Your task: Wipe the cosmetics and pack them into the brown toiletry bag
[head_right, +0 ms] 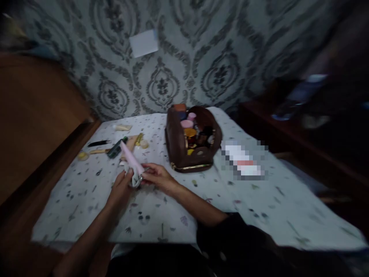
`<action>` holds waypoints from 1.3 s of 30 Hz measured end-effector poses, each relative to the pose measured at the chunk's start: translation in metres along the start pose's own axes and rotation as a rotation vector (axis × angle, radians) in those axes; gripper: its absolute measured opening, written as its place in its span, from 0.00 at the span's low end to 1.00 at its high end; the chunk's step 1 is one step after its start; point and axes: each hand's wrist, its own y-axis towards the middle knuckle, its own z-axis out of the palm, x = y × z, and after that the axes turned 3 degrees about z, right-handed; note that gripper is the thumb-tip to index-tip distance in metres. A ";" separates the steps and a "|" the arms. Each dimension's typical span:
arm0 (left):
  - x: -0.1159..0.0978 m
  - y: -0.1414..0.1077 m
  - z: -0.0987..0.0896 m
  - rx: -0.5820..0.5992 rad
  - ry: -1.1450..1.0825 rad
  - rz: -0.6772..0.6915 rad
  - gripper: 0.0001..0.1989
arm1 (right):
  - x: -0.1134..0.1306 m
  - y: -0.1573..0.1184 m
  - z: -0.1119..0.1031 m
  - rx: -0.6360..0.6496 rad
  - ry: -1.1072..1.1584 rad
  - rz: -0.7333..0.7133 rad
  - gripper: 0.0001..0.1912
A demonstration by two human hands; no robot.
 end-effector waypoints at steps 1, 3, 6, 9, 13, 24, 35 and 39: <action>0.000 -0.008 0.004 0.052 0.073 -0.006 0.20 | 0.000 -0.001 0.001 0.024 -0.009 -0.012 0.36; -0.002 -0.018 0.007 0.084 0.177 -0.005 0.22 | 0.000 -0.001 0.000 0.032 -0.059 -0.044 0.43; -0.007 -0.015 0.004 0.135 0.272 -0.020 0.25 | 0.002 0.001 -0.004 0.004 -0.191 -0.057 0.44; -0.018 -0.006 0.000 0.209 0.288 -0.007 0.28 | 0.005 0.001 -0.002 -0.065 -0.299 -0.045 0.39; -0.030 0.006 -0.004 0.330 0.308 0.061 0.27 | 0.010 0.006 0.009 -0.068 -0.169 0.017 0.26; -0.008 0.030 -0.010 0.289 0.266 0.199 0.23 | 0.015 0.031 0.016 -0.163 0.127 0.159 0.15; -0.008 0.050 -0.046 0.246 0.268 0.301 0.20 | 0.020 0.059 0.015 -0.244 0.183 0.195 0.07; -0.006 0.056 -0.056 0.180 0.289 0.277 0.22 | 0.020 0.050 0.017 -0.263 0.126 0.167 0.10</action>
